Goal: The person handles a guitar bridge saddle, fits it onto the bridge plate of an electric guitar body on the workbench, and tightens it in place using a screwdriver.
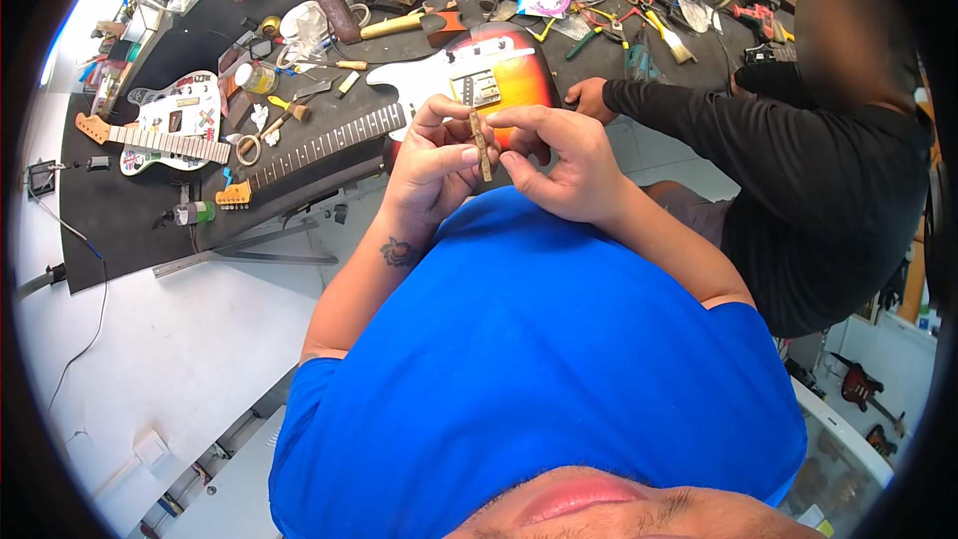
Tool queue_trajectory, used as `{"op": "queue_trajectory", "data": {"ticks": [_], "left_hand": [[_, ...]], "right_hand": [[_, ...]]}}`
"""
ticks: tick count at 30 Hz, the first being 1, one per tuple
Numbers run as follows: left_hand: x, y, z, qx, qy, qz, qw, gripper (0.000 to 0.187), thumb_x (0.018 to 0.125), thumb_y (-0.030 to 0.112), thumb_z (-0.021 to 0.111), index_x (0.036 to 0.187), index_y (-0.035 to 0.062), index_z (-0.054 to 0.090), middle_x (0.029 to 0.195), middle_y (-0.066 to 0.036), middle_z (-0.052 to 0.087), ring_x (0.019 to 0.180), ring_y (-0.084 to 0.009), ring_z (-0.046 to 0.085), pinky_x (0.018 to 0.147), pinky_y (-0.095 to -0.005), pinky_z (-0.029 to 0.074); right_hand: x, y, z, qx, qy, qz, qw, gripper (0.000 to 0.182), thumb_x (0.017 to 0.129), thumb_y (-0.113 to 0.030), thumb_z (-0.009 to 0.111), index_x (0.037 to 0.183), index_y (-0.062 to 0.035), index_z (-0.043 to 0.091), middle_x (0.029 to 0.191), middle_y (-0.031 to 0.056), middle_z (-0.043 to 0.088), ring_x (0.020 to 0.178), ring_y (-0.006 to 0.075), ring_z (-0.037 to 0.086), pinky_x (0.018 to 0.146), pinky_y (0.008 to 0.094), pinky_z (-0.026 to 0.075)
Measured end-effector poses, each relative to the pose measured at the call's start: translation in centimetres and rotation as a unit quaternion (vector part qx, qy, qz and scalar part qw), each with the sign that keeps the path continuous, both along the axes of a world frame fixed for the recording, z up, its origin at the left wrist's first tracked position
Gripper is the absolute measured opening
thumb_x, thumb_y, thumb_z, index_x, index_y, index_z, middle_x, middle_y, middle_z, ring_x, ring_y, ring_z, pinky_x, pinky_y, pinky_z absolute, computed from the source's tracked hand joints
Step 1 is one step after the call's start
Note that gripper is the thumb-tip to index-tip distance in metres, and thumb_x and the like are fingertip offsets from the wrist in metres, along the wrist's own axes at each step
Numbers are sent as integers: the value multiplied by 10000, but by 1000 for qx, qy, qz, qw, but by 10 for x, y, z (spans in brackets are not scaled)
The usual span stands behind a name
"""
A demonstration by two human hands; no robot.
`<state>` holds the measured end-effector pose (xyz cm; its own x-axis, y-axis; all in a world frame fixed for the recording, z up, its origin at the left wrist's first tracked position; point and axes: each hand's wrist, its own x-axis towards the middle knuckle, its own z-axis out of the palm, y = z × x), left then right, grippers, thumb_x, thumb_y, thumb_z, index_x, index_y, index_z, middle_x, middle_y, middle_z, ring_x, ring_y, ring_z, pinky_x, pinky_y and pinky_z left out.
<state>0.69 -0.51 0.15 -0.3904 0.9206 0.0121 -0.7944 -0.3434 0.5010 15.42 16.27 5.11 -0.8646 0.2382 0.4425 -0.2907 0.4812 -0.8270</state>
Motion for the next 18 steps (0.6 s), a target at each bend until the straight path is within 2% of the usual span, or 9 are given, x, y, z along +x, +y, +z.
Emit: {"op": "queue_trajectory", "data": {"ticks": [5,8,11,14,17,18], "left_hand": [[0,-1,0,-6,-5,2,1000,410,920,-119,744,1253,101,652,1158,-170,752,1007,-273,781,854,-382,674],[0,0,-1,-4,-6,2,1000,403,921,-118,745,1249,97,654,1160,-171,750,1007,-276,781,855,-381,674],[1,0,0,0,-13,0,1000,404,917,-120,751,1246,92,654,1146,-173,754,1013,-276,782,868,-388,676],[-1,-1,-2,-14,3,-17,1000,418,910,-122,761,1255,89,656,1143,-180,760,1033,-275,783,888,-398,675],[3,1,-2,-44,80,-15,996,436,904,-129,762,1269,86,655,1149,-193,764,1054,-277,784,902,-408,671],[4,2,-2,-44,77,-15,996,436,905,-128,760,1271,84,655,1152,-197,764,1058,-279,784,905,-411,670]], "right_hand": [[0,0,-2,-1,-6,-4,1000,394,882,-44,793,1271,-59,729,828,84,701,688,191,689,632,330,555],[-1,0,-2,-1,-8,0,1000,381,905,-49,784,1282,-51,727,842,69,718,686,169,686,622,334,557],[1,0,3,-117,-71,35,990,299,980,-77,758,1272,-23,722,873,49,742,742,119,688,674,314,570],[-17,-6,-15,-400,-24,46,915,216,1055,-136,720,1233,-14,727,909,38,755,800,71,668,691,275,539],[-22,12,-21,-463,-91,77,879,194,1082,-184,704,1188,-23,732,917,40,751,801,59,636,689,236,483],[-23,12,-23,-471,-91,76,874,178,1079,-194,704,1158,-38,738,913,32,747,752,57,591,663,223,443]]}}
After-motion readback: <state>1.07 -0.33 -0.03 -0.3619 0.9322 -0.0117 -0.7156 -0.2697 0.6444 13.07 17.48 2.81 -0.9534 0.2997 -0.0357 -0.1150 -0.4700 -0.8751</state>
